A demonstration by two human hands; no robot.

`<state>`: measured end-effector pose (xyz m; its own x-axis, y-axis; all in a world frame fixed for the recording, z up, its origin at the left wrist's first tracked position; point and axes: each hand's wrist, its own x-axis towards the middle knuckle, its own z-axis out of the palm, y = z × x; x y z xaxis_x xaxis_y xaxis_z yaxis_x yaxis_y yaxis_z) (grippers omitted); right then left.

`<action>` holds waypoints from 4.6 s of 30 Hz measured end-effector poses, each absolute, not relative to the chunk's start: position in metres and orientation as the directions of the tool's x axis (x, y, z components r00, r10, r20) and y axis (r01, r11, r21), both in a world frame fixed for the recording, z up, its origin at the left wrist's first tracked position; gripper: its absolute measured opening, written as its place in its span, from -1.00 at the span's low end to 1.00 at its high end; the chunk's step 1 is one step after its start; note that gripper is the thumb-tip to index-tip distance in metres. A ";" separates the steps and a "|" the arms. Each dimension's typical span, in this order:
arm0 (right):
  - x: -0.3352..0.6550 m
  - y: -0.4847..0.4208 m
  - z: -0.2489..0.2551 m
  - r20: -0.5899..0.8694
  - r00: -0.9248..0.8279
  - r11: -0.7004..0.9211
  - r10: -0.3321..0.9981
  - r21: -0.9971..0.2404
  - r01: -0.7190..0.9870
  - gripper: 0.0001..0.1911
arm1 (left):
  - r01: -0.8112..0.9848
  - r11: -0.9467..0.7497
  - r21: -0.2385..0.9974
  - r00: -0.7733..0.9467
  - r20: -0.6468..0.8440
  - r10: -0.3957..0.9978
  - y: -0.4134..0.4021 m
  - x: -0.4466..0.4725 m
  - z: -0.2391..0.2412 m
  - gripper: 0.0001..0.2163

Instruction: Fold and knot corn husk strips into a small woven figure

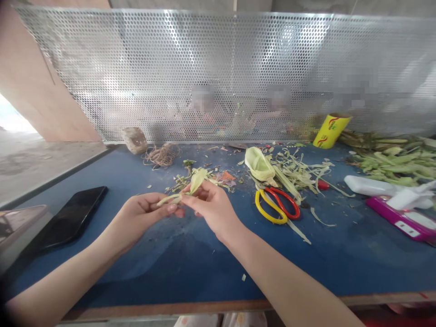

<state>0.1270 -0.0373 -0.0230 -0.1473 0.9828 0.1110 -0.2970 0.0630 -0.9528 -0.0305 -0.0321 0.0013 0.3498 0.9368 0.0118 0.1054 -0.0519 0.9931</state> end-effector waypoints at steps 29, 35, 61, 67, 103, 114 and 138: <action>0.131 -0.037 -0.018 0.167 -0.154 0.122 0.974 -0.957 -0.263 -0.84 | 0.313 -0.462 0.830 0.244 0.400 0.884 -0.031 -0.030 -0.013 -0.82; 0.130 -0.041 -0.014 0.288 -0.165 0.258 0.943 -0.949 -0.178 -0.90 | 0.290 -0.443 0.848 0.351 0.336 0.874 -0.033 -0.029 -0.010 -0.85; 0.137 -0.042 -0.009 0.301 -0.111 0.293 0.947 -0.952 -0.086 -0.82 | 0.344 -0.417 0.841 0.454 0.240 0.858 -0.031 -0.029 -0.008 -0.83; 0.136 -0.042 -0.009 0.296 -0.103 0.282 0.950 -0.951 -0.128 -0.81 | 0.249 -0.222 0.943 0.475 0.081 0.876 -0.031 -0.028 -0.003 -0.82; 0.151 -0.039 -0.005 0.057 -0.463 0.207 0.884 -0.937 0.280 -0.72 | -0.050 0.017 0.999 0.305 -0.001 0.952 -0.028 -0.027 -0.004 -0.76; 0.152 -0.038 -0.005 0.031 -0.464 0.198 0.885 -0.927 0.318 -0.72 | -0.191 0.130 0.973 0.363 -0.054 0.930 -0.029 -0.028 -0.002 -0.69; 0.142 -0.045 -0.008 0.112 -0.414 0.302 0.903 -0.852 0.429 -0.75 | 0.081 0.016 0.997 0.390 -0.047 0.920 -0.028 -0.028 -0.007 -0.81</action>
